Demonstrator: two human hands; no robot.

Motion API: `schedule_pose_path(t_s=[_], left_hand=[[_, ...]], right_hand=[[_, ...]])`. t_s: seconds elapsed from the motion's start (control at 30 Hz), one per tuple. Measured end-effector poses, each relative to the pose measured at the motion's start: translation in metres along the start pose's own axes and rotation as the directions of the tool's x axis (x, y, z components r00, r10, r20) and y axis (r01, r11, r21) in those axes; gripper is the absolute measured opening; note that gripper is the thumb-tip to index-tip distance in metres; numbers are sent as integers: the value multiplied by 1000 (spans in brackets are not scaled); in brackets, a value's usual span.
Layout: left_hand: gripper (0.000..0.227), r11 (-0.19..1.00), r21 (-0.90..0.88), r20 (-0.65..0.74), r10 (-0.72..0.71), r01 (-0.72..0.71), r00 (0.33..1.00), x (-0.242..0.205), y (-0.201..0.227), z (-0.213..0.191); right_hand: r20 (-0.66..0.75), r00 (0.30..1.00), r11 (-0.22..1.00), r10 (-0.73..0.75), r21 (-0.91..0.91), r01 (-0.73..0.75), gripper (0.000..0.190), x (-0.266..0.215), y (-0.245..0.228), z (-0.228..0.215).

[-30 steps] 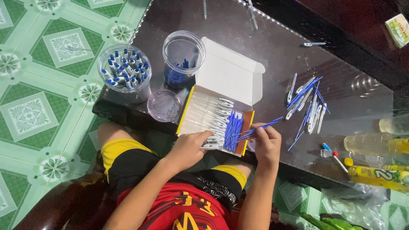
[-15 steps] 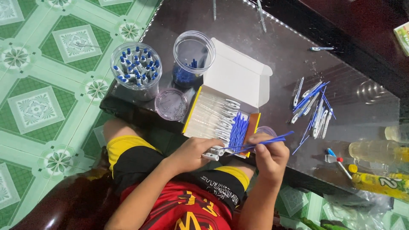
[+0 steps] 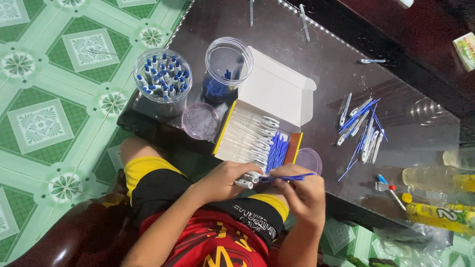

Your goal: Assembling ballpoint pens by inserting ink refills into barrels and attaching caps.

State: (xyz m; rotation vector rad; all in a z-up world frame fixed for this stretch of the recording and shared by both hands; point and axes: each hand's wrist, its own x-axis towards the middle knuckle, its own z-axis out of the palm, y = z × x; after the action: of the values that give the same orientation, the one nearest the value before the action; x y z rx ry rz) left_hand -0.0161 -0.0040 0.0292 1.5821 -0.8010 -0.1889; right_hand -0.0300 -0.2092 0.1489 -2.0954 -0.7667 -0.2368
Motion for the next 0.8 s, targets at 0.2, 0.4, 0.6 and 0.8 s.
schedule_pose_path(t_s=[0.2, 0.4, 0.6, 0.8], left_hand=[[30, 999, -25, -43, -24, 23, 999, 0, -10, 4], [32, 998, -20, -26, -59, 58, 998, 0, -14, 8], [47, 1000, -6, -10, -19, 19, 1000, 3, -8, 7], [60, 999, 31, 7, 10, -10, 1000, 5, -9, 5]], right_hand=[[98, 989, 992, 114, -57, -109, 25, -10, 7, -5], [-233, 958, 986, 167, 16, -168, 28, -16, -1, -9], [-229, 973, 999, 42, 34, -35, 17, -20, 12, 6], [-43, 999, 994, -7, -105, 2, 5, 0, -9, 8]])
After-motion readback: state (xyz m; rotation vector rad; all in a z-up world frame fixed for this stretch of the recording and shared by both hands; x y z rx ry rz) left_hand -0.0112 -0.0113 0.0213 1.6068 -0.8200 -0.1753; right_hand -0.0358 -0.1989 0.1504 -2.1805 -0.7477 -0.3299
